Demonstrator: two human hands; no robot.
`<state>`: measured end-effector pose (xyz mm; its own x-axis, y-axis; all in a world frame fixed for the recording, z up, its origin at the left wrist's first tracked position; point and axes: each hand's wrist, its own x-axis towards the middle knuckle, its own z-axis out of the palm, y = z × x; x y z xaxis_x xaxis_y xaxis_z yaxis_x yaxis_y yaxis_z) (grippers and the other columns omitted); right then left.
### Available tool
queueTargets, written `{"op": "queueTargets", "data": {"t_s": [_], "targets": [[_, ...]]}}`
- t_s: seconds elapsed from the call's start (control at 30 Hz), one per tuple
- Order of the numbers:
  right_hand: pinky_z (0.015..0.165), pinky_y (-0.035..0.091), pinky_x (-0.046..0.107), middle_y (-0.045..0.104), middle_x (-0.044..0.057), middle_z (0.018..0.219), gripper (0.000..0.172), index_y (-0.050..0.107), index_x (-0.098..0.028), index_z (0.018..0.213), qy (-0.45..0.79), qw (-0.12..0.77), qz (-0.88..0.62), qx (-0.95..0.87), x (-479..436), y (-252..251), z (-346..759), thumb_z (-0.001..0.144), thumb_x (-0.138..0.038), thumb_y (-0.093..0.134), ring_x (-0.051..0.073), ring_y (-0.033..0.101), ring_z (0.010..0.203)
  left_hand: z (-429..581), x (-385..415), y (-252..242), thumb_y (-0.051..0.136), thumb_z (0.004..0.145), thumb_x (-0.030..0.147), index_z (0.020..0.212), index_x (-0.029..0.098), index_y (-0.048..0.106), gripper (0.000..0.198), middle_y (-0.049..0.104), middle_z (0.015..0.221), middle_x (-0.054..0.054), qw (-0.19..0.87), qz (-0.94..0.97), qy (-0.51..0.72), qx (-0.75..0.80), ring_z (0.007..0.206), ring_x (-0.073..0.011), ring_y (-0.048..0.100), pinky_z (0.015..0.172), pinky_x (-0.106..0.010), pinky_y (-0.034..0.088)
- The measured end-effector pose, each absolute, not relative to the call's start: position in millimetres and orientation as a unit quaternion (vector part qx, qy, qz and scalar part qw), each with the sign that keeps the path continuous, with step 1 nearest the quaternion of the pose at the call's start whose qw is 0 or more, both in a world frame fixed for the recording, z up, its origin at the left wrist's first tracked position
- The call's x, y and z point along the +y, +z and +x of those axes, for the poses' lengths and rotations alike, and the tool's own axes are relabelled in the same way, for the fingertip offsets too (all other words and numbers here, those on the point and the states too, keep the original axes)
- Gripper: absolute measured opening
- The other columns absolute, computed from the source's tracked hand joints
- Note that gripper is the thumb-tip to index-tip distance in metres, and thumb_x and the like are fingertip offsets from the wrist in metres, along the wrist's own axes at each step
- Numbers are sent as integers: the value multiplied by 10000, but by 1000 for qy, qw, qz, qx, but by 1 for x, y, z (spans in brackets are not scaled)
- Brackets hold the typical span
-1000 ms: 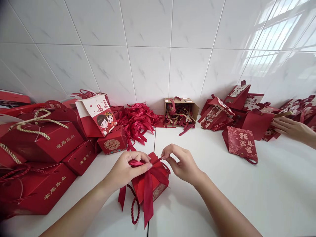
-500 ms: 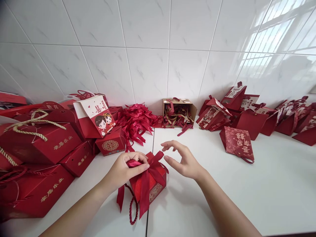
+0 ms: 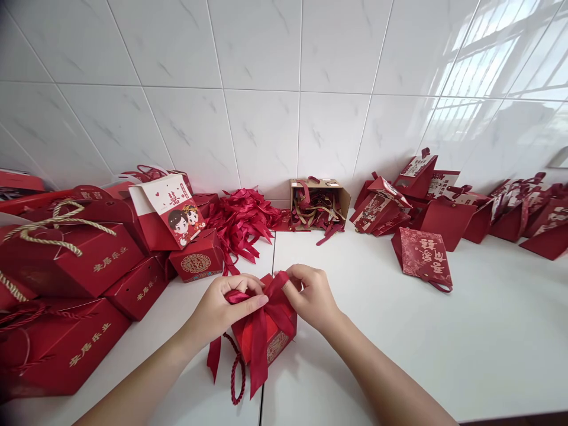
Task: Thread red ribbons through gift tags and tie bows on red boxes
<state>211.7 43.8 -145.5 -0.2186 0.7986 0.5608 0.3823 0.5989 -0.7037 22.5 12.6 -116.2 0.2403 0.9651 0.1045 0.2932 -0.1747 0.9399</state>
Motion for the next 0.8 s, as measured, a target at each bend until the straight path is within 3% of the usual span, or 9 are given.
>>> {"op": "queueTargets", "data": {"t_s": [0.13,0.4,0.6,0.8], "targets": [[437,257,219,397,-45,486,330,505,-171,556,188,499,-411,-740,46,-153,209,877,-247,516,77,289,472,23,14,-119,705,755,334,548,188,430,375,678,786,-23,421,658,398,480,750,-158,595,730,-288,440],[437,229,234,294,-60,498,369,372,-195,552,116,523,-387,-750,48,-162,212,899,-221,496,80,232,479,18,17,-119,724,700,314,498,191,433,374,649,764,-44,416,650,395,499,981,-235,631,859,-327,435],[450,198,262,256,-59,521,397,240,-213,579,32,551,-356,-754,50,-166,215,887,-156,484,90,197,489,16,24,-122,733,666,315,484,202,407,390,598,739,-40,426,652,381,499,994,-249,613,879,-352,421],[449,195,265,254,-58,532,413,227,-216,586,-18,555,-344,-757,52,-166,215,886,-122,495,92,193,486,15,25,-122,731,635,313,483,218,310,458,586,718,-37,422,659,380,493,924,-240,605,828,-345,428]]}}
